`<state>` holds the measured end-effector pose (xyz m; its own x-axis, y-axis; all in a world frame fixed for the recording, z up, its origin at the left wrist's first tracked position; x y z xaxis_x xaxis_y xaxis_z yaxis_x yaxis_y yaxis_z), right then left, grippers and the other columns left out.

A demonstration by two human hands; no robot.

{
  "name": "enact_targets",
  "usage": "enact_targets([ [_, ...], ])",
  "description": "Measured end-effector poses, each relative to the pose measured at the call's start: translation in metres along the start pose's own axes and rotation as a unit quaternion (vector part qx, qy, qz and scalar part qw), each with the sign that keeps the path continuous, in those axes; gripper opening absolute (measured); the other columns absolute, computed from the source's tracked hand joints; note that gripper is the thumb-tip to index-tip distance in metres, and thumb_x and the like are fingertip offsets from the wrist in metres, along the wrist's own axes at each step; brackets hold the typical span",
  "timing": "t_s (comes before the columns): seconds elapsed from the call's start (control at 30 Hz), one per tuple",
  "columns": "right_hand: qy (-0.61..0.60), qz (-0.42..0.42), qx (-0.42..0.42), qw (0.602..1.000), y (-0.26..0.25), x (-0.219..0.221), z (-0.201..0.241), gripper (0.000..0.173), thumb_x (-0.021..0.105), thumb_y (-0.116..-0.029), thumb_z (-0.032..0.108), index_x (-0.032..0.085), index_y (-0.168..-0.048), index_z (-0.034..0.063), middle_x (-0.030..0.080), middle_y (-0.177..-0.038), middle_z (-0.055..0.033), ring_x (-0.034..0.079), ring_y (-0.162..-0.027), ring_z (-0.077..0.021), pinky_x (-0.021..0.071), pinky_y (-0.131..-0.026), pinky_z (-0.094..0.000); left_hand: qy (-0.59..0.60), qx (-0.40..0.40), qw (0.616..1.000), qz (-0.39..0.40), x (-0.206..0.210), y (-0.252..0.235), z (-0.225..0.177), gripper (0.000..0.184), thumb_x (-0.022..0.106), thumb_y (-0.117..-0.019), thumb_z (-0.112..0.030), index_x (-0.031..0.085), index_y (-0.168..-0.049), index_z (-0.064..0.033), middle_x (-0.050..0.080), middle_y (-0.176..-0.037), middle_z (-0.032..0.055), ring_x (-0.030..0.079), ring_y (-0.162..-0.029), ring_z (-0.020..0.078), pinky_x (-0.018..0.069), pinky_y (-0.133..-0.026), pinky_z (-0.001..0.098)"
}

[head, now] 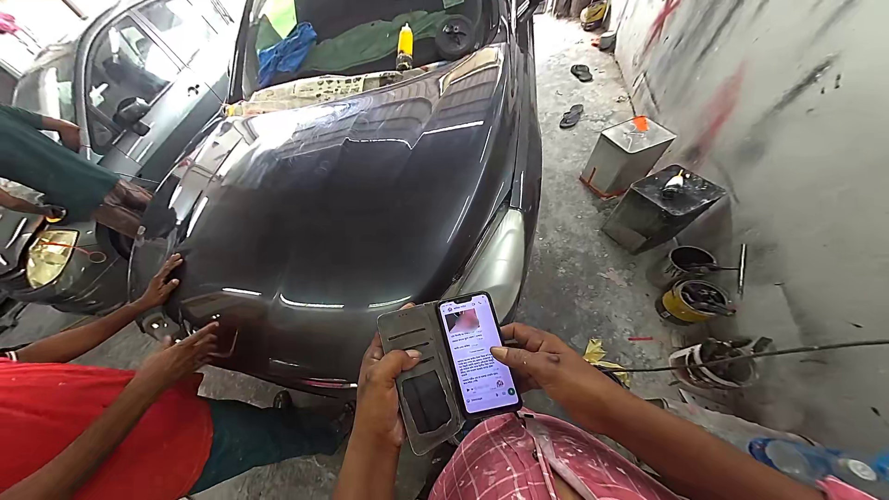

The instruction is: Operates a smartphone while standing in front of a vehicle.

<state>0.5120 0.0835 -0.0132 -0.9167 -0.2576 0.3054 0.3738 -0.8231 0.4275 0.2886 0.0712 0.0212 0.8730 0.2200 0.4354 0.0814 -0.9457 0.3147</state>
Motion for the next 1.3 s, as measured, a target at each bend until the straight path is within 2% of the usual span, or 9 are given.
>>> enact_targets([
  [0.2,0.012,0.016,0.006,1.0,-0.003,-0.004,0.0,0.026,0.058,-0.1034,0.021,0.059,-0.124,0.0059,0.074,-0.105,-0.0185,0.075,-0.087,-0.028,0.0637,-0.075,-0.0387,0.014,0.005,1.0,-0.013,0.004,0.004,0.003,0.057,0.054,-0.0854,0.002,0.055,-0.141,-0.0093,0.071,-0.108,0.0231,0.075,-0.087,0.0265,0.064,-0.075,0.0415],
  [0.27,0.03,0.022,0.001,0.999,-0.005,-0.005,0.0,0.029,0.058,-0.1015,0.024,0.059,-0.125,0.0065,0.073,-0.107,-0.017,0.075,-0.089,-0.0276,0.0638,-0.075,-0.0399,0.019,0.001,1.0,-0.016,0.005,0.006,0.002,0.059,0.055,-0.0858,0.002,0.054,-0.144,-0.0094,0.07,-0.11,0.0236,0.074,-0.089,0.028,0.0634,-0.078,0.0433],
  [0.4,0.031,0.026,-0.016,0.999,-0.01,-0.003,-0.003,0.03,0.057,-0.0999,0.024,0.059,-0.123,0.0059,0.074,-0.105,-0.0179,0.076,-0.086,-0.0297,0.0647,-0.07,-0.0423,0.025,0.005,1.0,-0.009,0.004,0.008,-0.001,0.058,0.057,-0.0842,0.001,0.054,-0.142,-0.0048,0.071,-0.107,0.0215,0.073,-0.089,0.0261,0.0627,-0.079,0.0417],
  [0.57,0.026,0.043,-0.01,0.999,-0.015,0.01,0.001,0.028,0.053,-0.1032,0.024,0.058,-0.123,0.0052,0.074,-0.102,-0.0182,0.076,-0.084,-0.0288,0.0647,-0.069,-0.0417,0.007,0.029,0.999,-0.029,-0.004,0.017,-0.011,0.055,0.058,-0.0833,0.001,0.057,-0.138,-0.0039,0.07,-0.11,0.019,0.073,-0.091,0.0242,0.0623,-0.08,0.0404],
  [0.63,0.027,0.053,-0.006,0.998,-0.013,0.015,0.004,0.028,0.051,-0.1048,0.024,0.059,-0.124,0.005,0.074,-0.104,-0.018,0.076,-0.086,-0.0284,0.0645,-0.072,-0.0412,0.004,0.033,0.998,-0.048,-0.009,0.021,-0.01,0.053,0.059,-0.083,0.0,0.058,-0.136,-0.004,0.072,-0.106,0.0194,0.074,-0.088,0.0246,0.0632,-0.078,0.0407],
  [0.73,0.026,0.064,0.002,0.998,-0.012,0.02,0.006,0.027,0.049,-0.1065,0.024,0.058,-0.123,0.0052,0.074,-0.104,-0.0176,0.076,-0.087,-0.0273,0.0642,-0.073,-0.0396,0.013,0.045,0.998,-0.05,-0.014,0.024,-0.01,0.053,0.057,-0.0832,0.001,0.058,-0.136,-0.0034,0.071,-0.108,0.0215,0.074,-0.09,0.0263,0.0633,-0.079,0.0412],
  [0.87,0.018,0.074,-0.002,0.997,-0.014,0.021,0.004,0.026,0.051,-0.1057,0.024,0.058,-0.122,0.0044,0.073,-0.104,-0.018,0.075,-0.086,-0.027,0.0641,-0.072,-0.039,0.013,0.05,0.997,-0.052,-0.017,0.023,-0.011,0.059,0.057,-0.0807,0.001,0.054,-0.14,-0.0017,0.07,-0.11,0.0224,0.074,-0.091,0.0265,0.0634,-0.079,0.0403],
  [1.17,0.01,0.061,-0.005,0.998,-0.01,0.017,0.002,0.028,0.055,-0.1041,0.025,0.058,-0.123,0.0046,0.073,-0.106,-0.019,0.075,-0.088,-0.0287,0.0645,-0.073,-0.0406,0.002,0.04,0.998,-0.051,-0.016,0.017,-0.007,0.057,0.058,-0.0807,0.0,0.055,-0.138,0.0002,0.07,-0.109,0.0232,0.074,-0.092,0.0271,0.0633,-0.079,0.0403],
  [1.3,0.01,0.054,-0.003,0.998,-0.009,0.015,0.004,0.026,0.055,-0.1041,0.023,0.059,-0.121,0.0044,0.074,-0.104,-0.0184,0.076,-0.086,-0.0276,0.0646,-0.072,-0.0393,0.008,0.029,0.998,-0.047,-0.014,0.016,-0.006,0.059,0.057,-0.0811,0.001,0.055,-0.14,-0.0032,0.07,-0.111,0.0222,0.074,-0.092,0.0258,0.0633,-0.079,0.039],
])
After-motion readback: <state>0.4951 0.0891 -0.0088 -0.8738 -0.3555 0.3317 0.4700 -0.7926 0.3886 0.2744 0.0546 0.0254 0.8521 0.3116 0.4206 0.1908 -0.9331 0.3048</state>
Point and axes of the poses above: each hand's wrist, its own y-axis away from the middle knuckle, its own x-axis out of the palm, z = x × y, the point moved 5 cm from there along -y, towards the middle knuckle
